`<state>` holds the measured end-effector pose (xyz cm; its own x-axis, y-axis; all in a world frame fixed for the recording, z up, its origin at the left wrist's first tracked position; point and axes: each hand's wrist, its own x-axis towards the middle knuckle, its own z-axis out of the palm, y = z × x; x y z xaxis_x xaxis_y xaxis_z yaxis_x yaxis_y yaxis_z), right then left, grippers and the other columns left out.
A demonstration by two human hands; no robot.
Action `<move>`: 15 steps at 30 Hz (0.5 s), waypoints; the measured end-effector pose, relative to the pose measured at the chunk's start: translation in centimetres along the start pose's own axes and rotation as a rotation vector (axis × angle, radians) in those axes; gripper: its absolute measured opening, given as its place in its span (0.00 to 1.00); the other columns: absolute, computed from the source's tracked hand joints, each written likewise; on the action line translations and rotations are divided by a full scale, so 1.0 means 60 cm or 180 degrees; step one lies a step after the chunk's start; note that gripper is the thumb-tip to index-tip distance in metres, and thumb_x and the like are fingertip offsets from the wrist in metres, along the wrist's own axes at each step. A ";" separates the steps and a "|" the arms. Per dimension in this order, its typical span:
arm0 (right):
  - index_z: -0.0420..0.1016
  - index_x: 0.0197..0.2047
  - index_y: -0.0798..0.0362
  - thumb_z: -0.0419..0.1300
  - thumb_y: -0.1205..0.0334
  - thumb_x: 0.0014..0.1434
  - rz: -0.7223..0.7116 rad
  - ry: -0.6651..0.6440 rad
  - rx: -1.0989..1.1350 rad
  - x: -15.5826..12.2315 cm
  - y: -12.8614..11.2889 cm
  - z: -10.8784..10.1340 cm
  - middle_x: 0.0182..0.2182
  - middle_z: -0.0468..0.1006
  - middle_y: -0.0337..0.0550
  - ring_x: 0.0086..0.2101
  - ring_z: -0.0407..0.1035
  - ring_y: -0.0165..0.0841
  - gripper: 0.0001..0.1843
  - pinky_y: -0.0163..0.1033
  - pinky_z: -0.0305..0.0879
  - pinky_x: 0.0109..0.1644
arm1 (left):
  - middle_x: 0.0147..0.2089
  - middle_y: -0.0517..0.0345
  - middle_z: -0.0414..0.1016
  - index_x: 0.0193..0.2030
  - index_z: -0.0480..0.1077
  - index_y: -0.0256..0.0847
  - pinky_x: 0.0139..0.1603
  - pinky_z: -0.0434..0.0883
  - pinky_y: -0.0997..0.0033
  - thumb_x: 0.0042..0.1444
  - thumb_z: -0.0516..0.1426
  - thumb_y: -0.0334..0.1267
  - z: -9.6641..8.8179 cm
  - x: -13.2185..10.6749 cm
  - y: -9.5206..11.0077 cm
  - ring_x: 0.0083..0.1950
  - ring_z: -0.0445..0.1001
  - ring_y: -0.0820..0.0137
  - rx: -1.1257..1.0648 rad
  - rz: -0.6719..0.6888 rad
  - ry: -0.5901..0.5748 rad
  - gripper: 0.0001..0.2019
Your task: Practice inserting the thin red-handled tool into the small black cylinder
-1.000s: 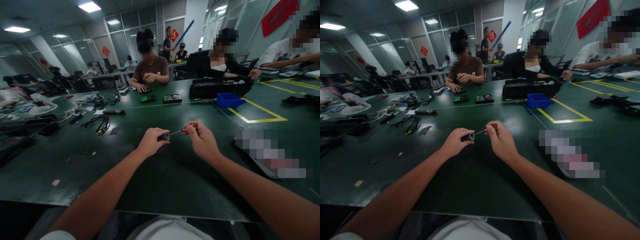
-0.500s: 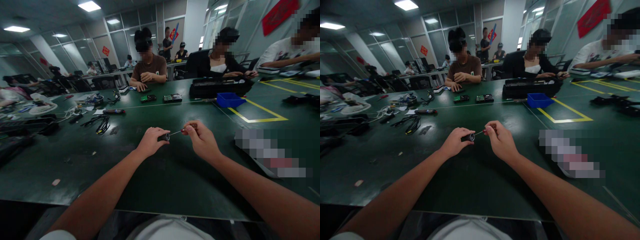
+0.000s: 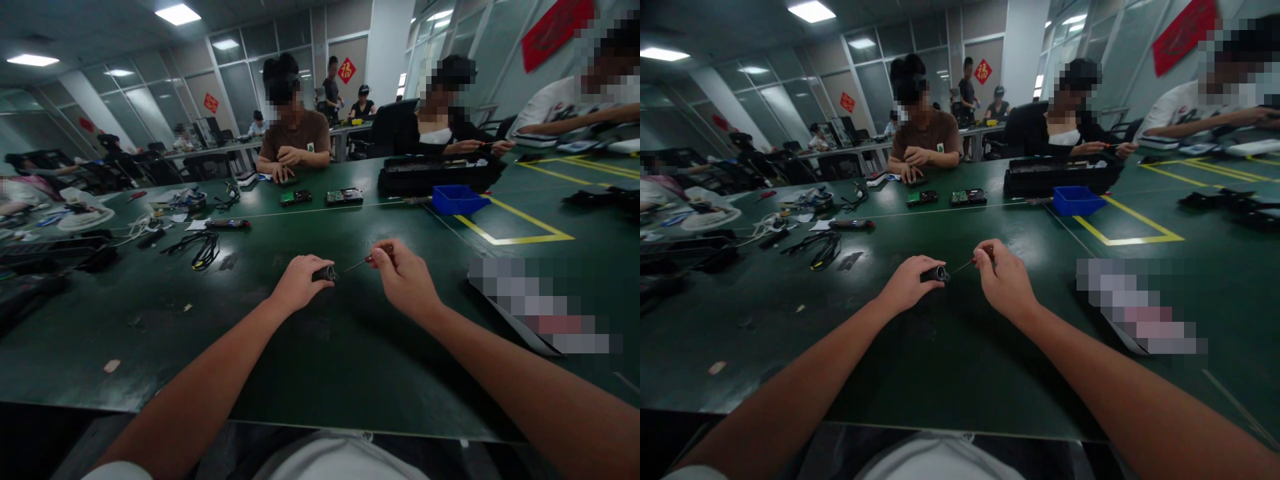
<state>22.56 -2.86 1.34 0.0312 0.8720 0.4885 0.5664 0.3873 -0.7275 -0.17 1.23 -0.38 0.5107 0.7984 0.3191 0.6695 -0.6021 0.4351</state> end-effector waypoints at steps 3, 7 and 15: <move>0.70 0.41 0.49 0.51 0.51 0.68 0.0049 0.0066 0.0079 0.000 0.000 -0.001 0.34 0.81 0.46 0.36 0.78 0.42 0.12 0.48 0.69 0.40 | 0.52 0.52 0.77 0.53 0.75 0.43 0.56 0.69 0.58 0.55 0.66 0.38 -0.002 -0.001 0.003 0.53 0.74 0.61 -0.0315 -0.0203 0.0147 0.18; 0.70 0.42 0.50 0.51 0.51 0.69 0.0064 0.0085 0.0058 -0.001 -0.002 -0.002 0.34 0.81 0.46 0.36 0.77 0.41 0.13 0.47 0.69 0.40 | 0.49 0.54 0.78 0.51 0.74 0.43 0.53 0.71 0.60 0.54 0.67 0.38 -0.002 -0.001 0.000 0.50 0.75 0.62 -0.0724 -0.0535 0.0309 0.18; 0.70 0.42 0.50 0.51 0.51 0.69 0.0066 0.0153 0.0181 -0.001 0.000 -0.003 0.34 0.80 0.45 0.36 0.77 0.40 0.13 0.47 0.69 0.41 | 0.51 0.52 0.75 0.59 0.66 0.42 0.53 0.70 0.60 0.65 0.53 0.43 -0.027 0.002 0.002 0.49 0.74 0.64 -0.0991 -0.0864 0.0370 0.17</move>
<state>22.71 -2.99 1.40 0.0827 0.8652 0.4945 0.5176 0.3867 -0.7632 -0.89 1.25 1.07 0.2622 0.9339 0.2430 0.5674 -0.3529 0.7440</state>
